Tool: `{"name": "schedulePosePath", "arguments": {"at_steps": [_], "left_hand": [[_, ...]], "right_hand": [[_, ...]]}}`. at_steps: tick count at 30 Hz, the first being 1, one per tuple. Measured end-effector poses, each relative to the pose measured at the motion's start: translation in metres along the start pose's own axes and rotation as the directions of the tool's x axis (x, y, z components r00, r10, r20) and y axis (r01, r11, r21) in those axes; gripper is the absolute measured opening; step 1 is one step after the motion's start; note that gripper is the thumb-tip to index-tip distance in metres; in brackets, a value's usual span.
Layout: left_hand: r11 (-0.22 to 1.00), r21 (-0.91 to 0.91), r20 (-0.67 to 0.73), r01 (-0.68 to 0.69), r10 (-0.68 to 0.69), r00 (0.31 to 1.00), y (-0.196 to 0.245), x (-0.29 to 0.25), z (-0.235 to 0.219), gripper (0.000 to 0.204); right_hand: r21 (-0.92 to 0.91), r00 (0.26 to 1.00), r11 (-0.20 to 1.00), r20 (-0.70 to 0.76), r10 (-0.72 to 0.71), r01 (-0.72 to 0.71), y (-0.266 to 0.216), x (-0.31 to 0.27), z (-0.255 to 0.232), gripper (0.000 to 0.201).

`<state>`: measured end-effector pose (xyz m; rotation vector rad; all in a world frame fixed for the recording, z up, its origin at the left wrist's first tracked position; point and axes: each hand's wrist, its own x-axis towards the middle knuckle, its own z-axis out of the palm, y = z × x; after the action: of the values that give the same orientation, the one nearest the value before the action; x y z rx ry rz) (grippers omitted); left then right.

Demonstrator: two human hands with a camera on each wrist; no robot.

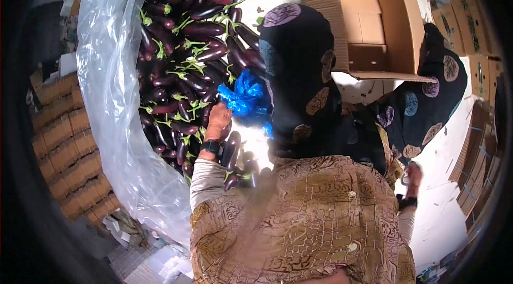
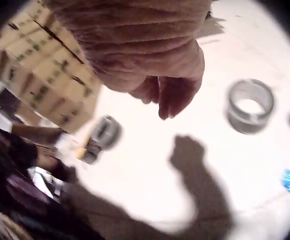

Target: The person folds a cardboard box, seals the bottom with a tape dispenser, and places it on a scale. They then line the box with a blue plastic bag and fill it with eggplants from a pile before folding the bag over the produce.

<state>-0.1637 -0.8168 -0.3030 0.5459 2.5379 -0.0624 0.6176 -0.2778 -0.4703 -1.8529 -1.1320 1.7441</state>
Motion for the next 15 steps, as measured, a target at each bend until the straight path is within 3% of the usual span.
{"name": "schedulePosePath", "arguments": {"at_steps": [1,2,3,4,5,6,7,9,11,12,13,15], "left_hand": [[0.980,-0.164,0.005,0.112,-0.113,0.994,0.025,-0.007,-0.029,0.029],[0.960,-0.279,-0.180,0.038,-0.091,0.979,0.023,-0.008,-0.032,0.028],[0.928,-0.369,-0.362,-0.055,-0.089,0.928,0.019,-0.008,-0.037,0.028],[0.896,-0.414,-0.455,-0.160,-0.052,0.889,0.020,-0.007,-0.053,0.028],[0.855,-0.445,-0.545,-0.268,-0.021,0.838,0.023,-0.005,-0.075,0.029],[0.815,-0.538,-0.460,-0.215,-0.069,0.885,0.026,-0.002,-0.098,0.026],[0.737,-0.651,-0.307,-0.183,-0.035,0.951,0.043,-0.010,-0.136,0.025],[0.481,-0.855,-0.302,-0.192,-0.161,0.940,0.059,-0.012,-0.173,0.020],[-0.139,-0.932,-0.317,-0.335,-0.137,0.938,0.085,-0.017,-0.204,0.020],[-0.154,-0.928,-0.334,-0.340,-0.065,0.940,0.081,-0.015,-0.214,0.028],[-0.070,-0.928,-0.363,-0.366,-0.057,0.930,0.102,-0.023,-0.236,0.032],[0.116,-0.880,-0.449,-0.460,0.110,0.887,0.133,-0.039,-0.275,0.039]], "right_hand": [[0.108,0.990,0.986,0.050,-0.130,0.124,-0.026,0.036,-0.030,0.038],[-0.068,0.934,0.936,-0.067,-0.351,0.347,-0.121,0.019,0.011,0.045],[-0.181,0.881,0.878,-0.094,-0.464,0.444,-0.201,0.006,0.051,0.048],[-0.188,0.849,0.856,-0.143,-0.509,0.482,-0.278,-0.016,0.097,0.050],[-0.346,0.778,0.741,-0.050,-0.627,0.575,-0.341,-0.061,0.161,0.044],[-0.477,0.685,0.587,0.045,-0.727,0.654,-0.404,-0.107,0.224,0.039],[-0.551,0.502,0.342,0.166,-0.849,0.761,-0.432,-0.121,0.255,0.034],[-0.215,0.549,0.511,0.183,-0.816,0.832,-0.476,-0.197,0.342,0.027],[-0.389,0.492,0.333,0.445,-0.748,0.859,-0.498,-0.225,0.382,0.025],[-0.319,0.495,0.380,0.587,-0.640,0.868,-0.505,-0.243,0.406,0.023],[-0.255,0.470,0.433,0.713,-0.520,0.865,-0.511,-0.260,0.429,0.021],[-0.043,0.164,0.245,0.851,-0.498,0.969,-0.509,-0.274,0.474,0.022]]}}
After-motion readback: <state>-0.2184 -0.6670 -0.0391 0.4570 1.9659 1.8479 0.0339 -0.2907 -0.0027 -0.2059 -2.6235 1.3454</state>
